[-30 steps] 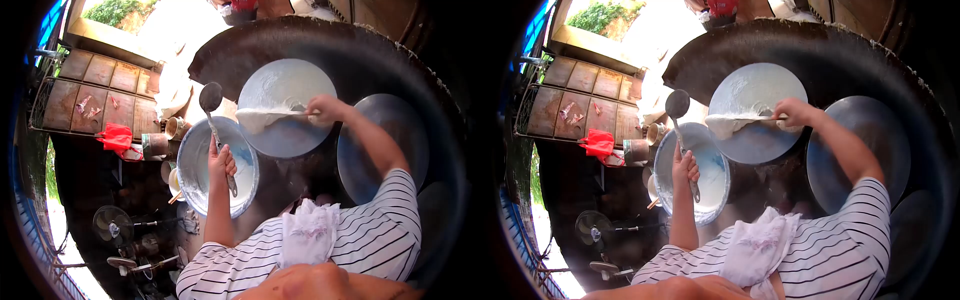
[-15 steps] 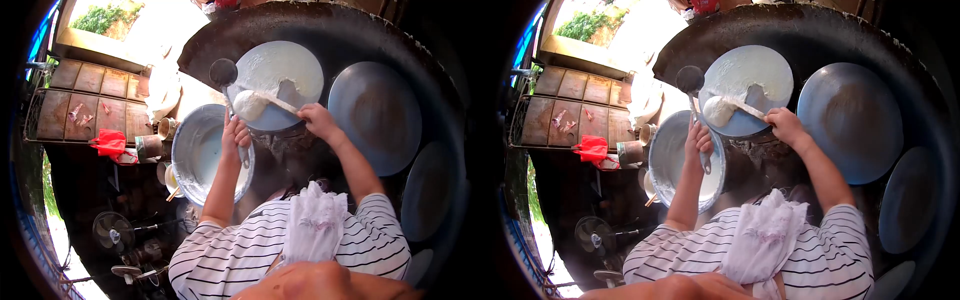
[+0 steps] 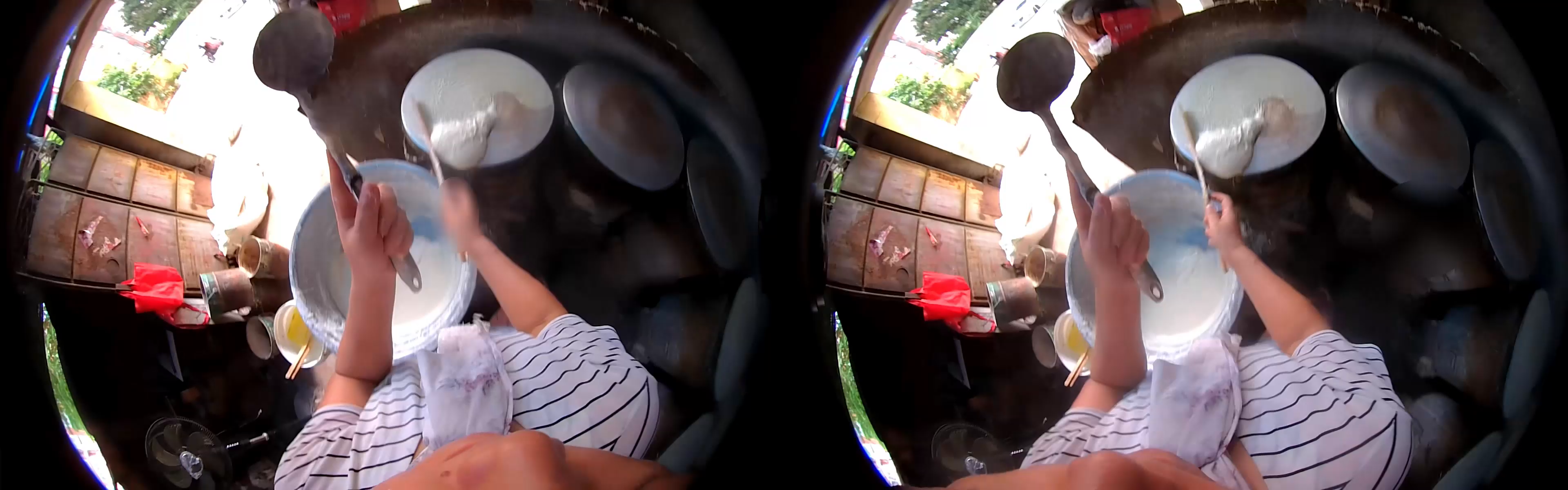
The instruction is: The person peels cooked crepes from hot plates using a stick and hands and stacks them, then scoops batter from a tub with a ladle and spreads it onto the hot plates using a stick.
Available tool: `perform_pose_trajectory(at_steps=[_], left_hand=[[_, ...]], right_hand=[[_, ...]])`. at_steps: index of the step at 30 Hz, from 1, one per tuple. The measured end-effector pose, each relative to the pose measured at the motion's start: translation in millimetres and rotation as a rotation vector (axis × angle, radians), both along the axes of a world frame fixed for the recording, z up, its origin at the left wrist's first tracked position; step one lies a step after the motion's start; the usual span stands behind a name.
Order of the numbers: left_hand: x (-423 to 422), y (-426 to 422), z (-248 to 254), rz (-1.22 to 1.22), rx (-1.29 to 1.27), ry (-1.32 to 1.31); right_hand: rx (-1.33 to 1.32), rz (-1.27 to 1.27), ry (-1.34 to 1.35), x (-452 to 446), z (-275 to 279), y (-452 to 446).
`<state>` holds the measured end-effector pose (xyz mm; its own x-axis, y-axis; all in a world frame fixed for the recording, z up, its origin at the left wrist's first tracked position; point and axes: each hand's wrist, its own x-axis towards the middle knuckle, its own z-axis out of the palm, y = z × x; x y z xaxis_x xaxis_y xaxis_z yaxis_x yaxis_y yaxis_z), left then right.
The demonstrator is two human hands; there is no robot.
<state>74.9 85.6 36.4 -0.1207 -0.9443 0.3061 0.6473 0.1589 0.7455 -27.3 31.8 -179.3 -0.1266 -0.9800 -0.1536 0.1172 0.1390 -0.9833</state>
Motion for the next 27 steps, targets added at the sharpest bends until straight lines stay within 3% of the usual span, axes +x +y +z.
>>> perform_pose_trajectory(at_steps=[2, 5, 9, 11, 13, 14, 18, 25, 27], left_hand=[[12.6, 18.3, 15.6, 0.05, 0.155, -0.01], [18.6, 25.2, 19.7, 0.018, 0.192, 0.01], [25.1, 25.4, 1.8, 0.004, 0.124, 0.019], [27.2, 27.6, 11.6, 0.098, 0.196, -0.116], [29.8, 34.4, 11.0, 0.132, 0.284, -0.186], [29.7, 34.7, 8.4, 0.14, 0.294, -0.195], [20.7, 32.5, -2.6, 0.077, 0.243, -0.197], [-54.8, 5.6, -9.3, 0.026, 0.247, -0.261], [-72.6, -6.3, -8.3, 0.031, 0.28, -0.298]], right_hand=[[0.164, -0.061, -0.24, -15.8, 5.5, 37.0], [0.193, -0.185, -0.16, -38.6, 13.1, 40.1], [0.23, -0.29, -0.33, -58.3, 43.4, 11.8], [0.196, -0.367, -0.447, -58.0, 38.3, -6.2], [0.129, -0.279, -0.339, -44.9, 34.2, 11.1], [0.148, -0.153, -0.131, -43.3, 23.1, 30.8], [0.303, -0.173, -0.087, -119.8, 26.3, 82.1], [0.181, -0.095, 0.061, -185.9, 33.5, -5.6], [0.114, 0.155, 0.158, -194.5, 42.4, 25.8]])
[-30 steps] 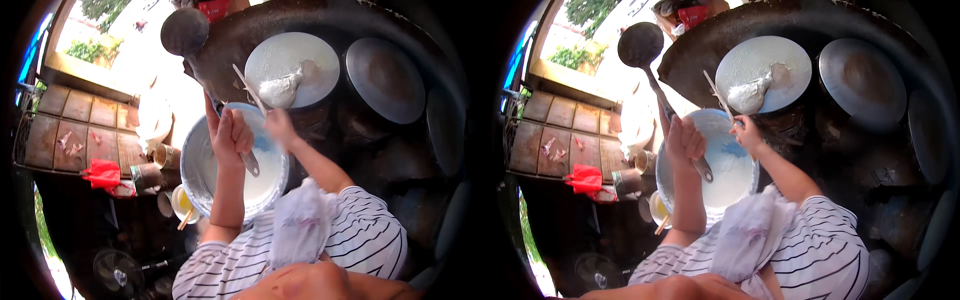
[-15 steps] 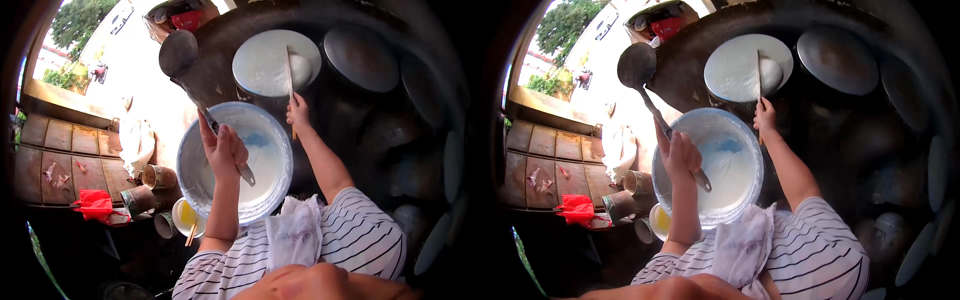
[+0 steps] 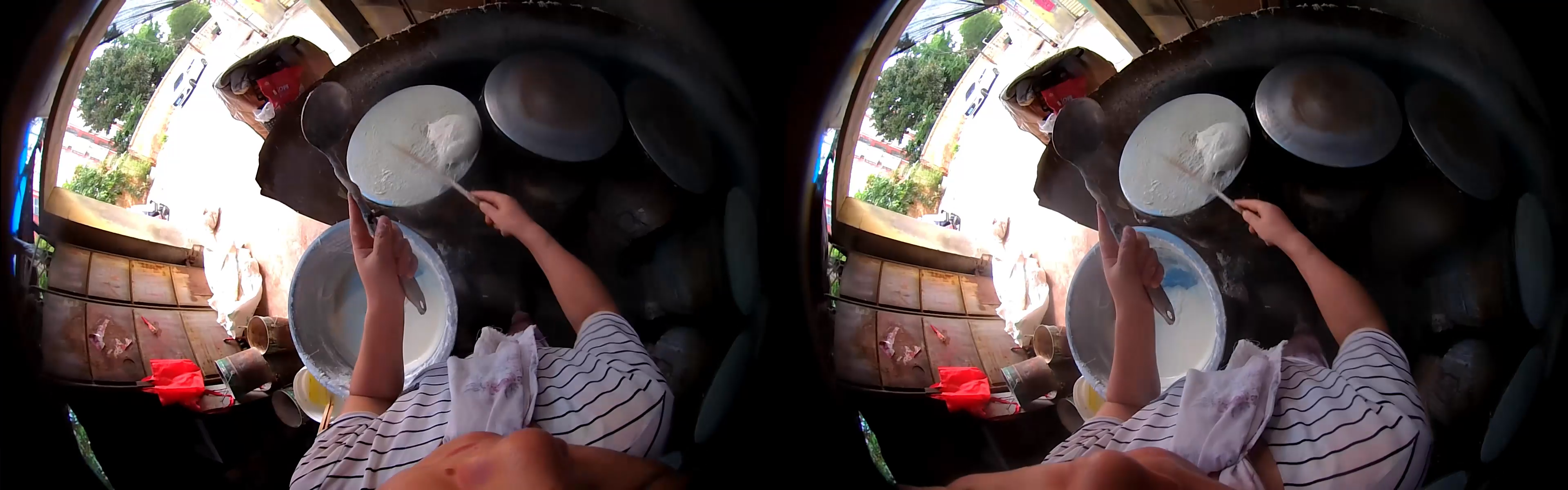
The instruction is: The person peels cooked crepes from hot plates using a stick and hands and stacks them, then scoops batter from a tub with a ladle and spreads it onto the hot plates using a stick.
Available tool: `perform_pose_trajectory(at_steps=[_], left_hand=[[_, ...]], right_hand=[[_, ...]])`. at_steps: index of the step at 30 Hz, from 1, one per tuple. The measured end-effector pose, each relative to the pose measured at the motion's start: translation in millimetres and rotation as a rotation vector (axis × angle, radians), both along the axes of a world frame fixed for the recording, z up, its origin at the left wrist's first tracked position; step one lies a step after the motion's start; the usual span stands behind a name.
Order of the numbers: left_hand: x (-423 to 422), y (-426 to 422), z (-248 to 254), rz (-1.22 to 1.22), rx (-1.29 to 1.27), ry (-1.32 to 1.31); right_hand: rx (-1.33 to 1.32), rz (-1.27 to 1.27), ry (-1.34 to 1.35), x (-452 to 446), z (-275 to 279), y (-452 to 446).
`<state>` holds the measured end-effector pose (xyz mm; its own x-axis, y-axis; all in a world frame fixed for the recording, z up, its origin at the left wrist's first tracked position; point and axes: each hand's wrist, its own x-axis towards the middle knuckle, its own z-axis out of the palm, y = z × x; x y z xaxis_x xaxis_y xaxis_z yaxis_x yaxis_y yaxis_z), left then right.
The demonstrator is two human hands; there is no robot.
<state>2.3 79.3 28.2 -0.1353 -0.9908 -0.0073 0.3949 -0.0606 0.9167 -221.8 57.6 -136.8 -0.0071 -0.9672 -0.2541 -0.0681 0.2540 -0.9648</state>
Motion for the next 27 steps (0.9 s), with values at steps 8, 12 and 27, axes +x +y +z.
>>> perform_pose_trajectory(at_steps=[8, 12, 27], left_hand=[[-98.6, -55.4, -14.7, -0.052, 0.189, -0.042], [-64.3, -65.4, 2.5, -0.444, 0.363, 0.605], [-51.1, -126.0, -50.5, -0.306, 0.885, 0.854]], right_hand=[[-0.696, -0.097, 0.599, -51.9, -32.0, -54.2], [-0.299, -0.33, 0.622, -99.6, -1.3, -8.8], [-0.258, 0.027, 0.521, -96.3, 17.6, -7.4]])
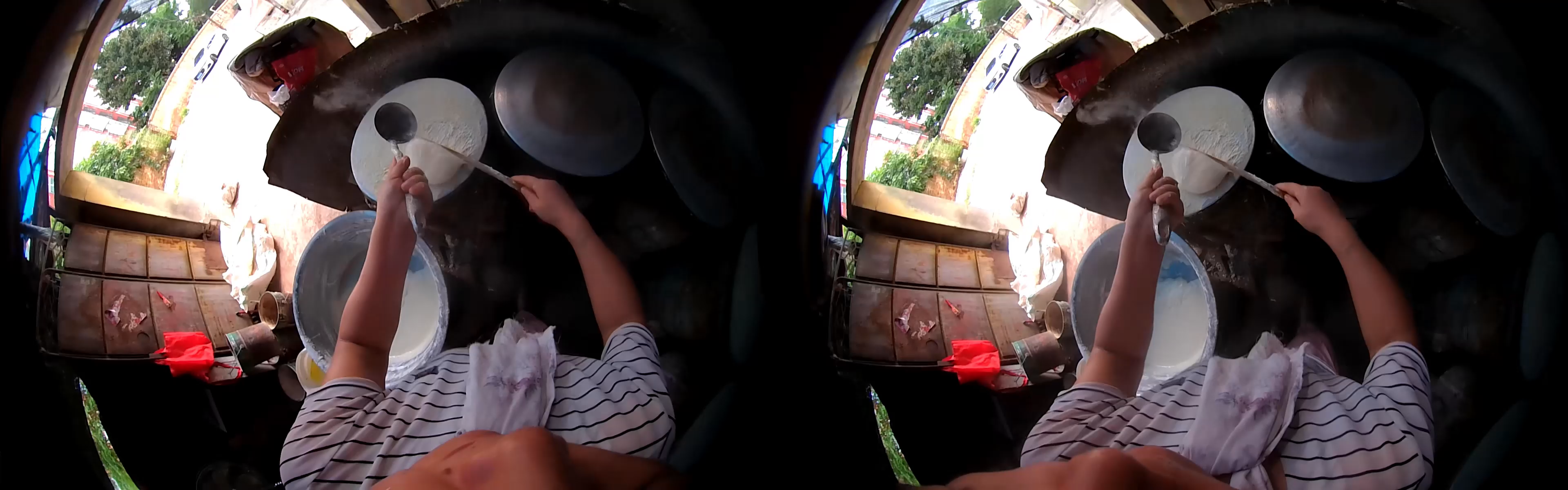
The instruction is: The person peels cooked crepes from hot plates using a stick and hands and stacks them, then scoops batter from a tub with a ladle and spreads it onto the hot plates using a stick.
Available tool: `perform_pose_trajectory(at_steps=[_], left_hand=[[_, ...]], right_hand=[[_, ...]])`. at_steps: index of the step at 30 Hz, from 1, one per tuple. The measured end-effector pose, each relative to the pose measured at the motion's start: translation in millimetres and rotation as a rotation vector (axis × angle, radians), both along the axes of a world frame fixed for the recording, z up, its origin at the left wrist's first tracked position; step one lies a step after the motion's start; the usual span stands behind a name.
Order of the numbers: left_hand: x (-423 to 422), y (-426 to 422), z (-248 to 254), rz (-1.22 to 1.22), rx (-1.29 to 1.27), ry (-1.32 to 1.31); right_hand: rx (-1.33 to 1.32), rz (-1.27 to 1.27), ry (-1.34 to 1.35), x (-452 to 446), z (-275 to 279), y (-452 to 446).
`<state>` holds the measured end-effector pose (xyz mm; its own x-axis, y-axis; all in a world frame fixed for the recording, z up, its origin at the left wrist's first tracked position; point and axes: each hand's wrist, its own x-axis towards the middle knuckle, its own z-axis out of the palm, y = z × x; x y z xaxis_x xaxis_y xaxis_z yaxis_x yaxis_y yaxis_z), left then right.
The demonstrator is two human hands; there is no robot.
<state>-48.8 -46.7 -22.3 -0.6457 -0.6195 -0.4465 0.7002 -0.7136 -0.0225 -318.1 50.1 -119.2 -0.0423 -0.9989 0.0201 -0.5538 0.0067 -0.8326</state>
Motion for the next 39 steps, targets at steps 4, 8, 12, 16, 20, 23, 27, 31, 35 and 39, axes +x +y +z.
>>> perform_pose_trajectory(at_steps=[4, 8, 12, 16, 20, 23, 27, 31, 35, 39], left_hand=[[2.6, 11.1, -51.6, 0.084, 0.004, -0.167], [-45.8, 61.4, -77.1, 0.285, -0.074, -0.253], [-33.2, 73.1, -11.1, 0.222, 0.147, 0.515], [-6.7, 85.8, 54.6, 0.232, -0.048, 0.61], [-4.9, 36.2, 80.5, 0.065, -0.303, 0.498], [-18.5, 16.7, 118.6, 0.118, -0.144, 0.478], [-56.2, 58.8, 106.0, -0.164, -0.531, 0.421], [-134.9, 70.3, 118.5, -0.47, -0.251, 0.716], [-249.2, 37.5, 88.7, -0.636, 0.102, 0.731], [-329.0, 9.1, -4.8, -0.788, 0.078, 0.559]], right_hand=[[0.109, -0.211, -0.265, 43.5, -40.6, 46.1], [-0.033, -0.124, -0.364, 87.2, -48.0, 36.8], [-0.026, -0.049, -0.037, 72.3, 36.8, 34.9], [-0.166, -0.205, -0.287, 22.2, -34.2, -12.8], [0.05, 0.13, -0.16, 66.8, -13.6, 19.2], [-0.106, 0.048, -0.209, 62.3, -34.3, 22.0], [0.09, 0.204, -0.153, 51.8, -8.3, 112.3], [0.073, -0.458, -0.528, -53.5, 26.8, 166.7], [0.034, -0.896, -0.545, -152.1, 11.3, 161.7], [0.019, -1.012, -0.704, -169.5, -11.5, 118.0]])
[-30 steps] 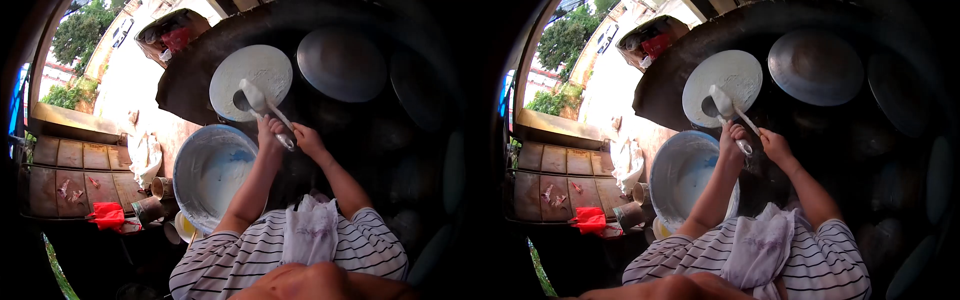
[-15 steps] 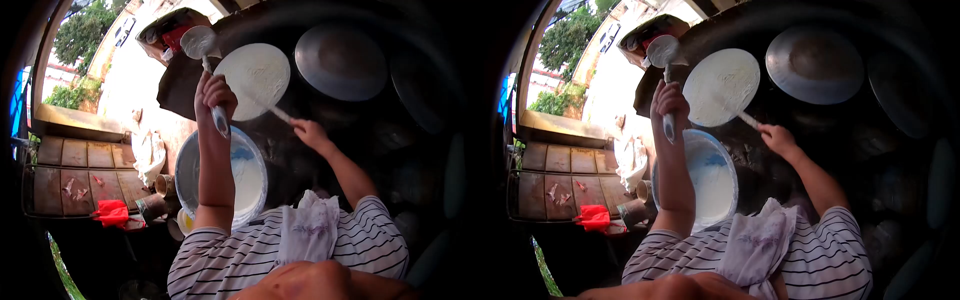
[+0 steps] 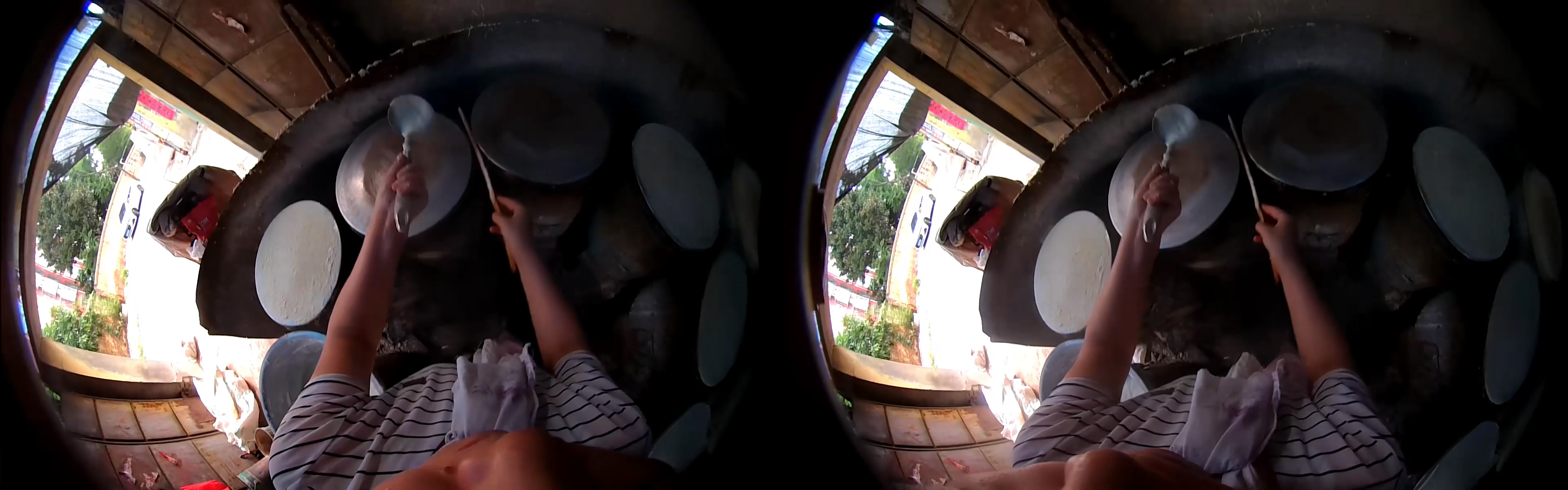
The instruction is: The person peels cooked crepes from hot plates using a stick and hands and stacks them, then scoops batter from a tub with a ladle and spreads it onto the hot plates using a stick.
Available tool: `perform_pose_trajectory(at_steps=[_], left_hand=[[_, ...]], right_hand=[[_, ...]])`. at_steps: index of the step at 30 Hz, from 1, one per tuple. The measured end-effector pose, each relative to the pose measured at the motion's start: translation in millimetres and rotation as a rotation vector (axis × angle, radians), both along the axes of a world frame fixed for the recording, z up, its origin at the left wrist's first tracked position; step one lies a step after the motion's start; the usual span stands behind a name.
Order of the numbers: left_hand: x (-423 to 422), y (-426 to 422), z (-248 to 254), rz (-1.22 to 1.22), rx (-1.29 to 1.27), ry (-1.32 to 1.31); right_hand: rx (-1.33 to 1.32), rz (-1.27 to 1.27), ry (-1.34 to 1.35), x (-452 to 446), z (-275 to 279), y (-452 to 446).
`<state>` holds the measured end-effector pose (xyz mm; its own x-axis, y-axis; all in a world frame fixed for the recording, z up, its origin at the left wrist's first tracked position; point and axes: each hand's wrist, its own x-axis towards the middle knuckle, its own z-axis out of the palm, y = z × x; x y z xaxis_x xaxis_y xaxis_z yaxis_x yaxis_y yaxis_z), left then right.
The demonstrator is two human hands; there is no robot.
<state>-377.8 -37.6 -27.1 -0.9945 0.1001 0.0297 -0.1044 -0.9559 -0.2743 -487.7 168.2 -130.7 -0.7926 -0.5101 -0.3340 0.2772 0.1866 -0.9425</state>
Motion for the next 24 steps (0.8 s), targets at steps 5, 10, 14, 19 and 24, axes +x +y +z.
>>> perform_pose_trajectory(at_steps=[5, 10, 14, 19, 24], left_hand=[[-34.2, -16.3, -65.3, 0.148, -0.384, -0.338], [-60.5, -45.7, -55.3, 0.193, -1.307, -0.659], [-69.8, -73.1, -72.7, 0.376, -1.704, -0.762], [-25.4, -99.2, -57.4, 0.252, -1.797, -0.961], [4.4, -112.0, -81.7, 0.312, -2.284, -1.12]], right_hand=[[-0.085, -0.068, 0.012, 27.5, -16.2, -21.2], [0.126, -0.012, 0.617, 11.7, -7.9, -66.2], [0.21, 0.064, 0.919, -8.5, 3.6, -110.9], [0.307, 0.176, 0.973, 9.1, 6.1, -64.4], [0.209, 0.208, 1.081, -26.0, 6.9, -112.7]])
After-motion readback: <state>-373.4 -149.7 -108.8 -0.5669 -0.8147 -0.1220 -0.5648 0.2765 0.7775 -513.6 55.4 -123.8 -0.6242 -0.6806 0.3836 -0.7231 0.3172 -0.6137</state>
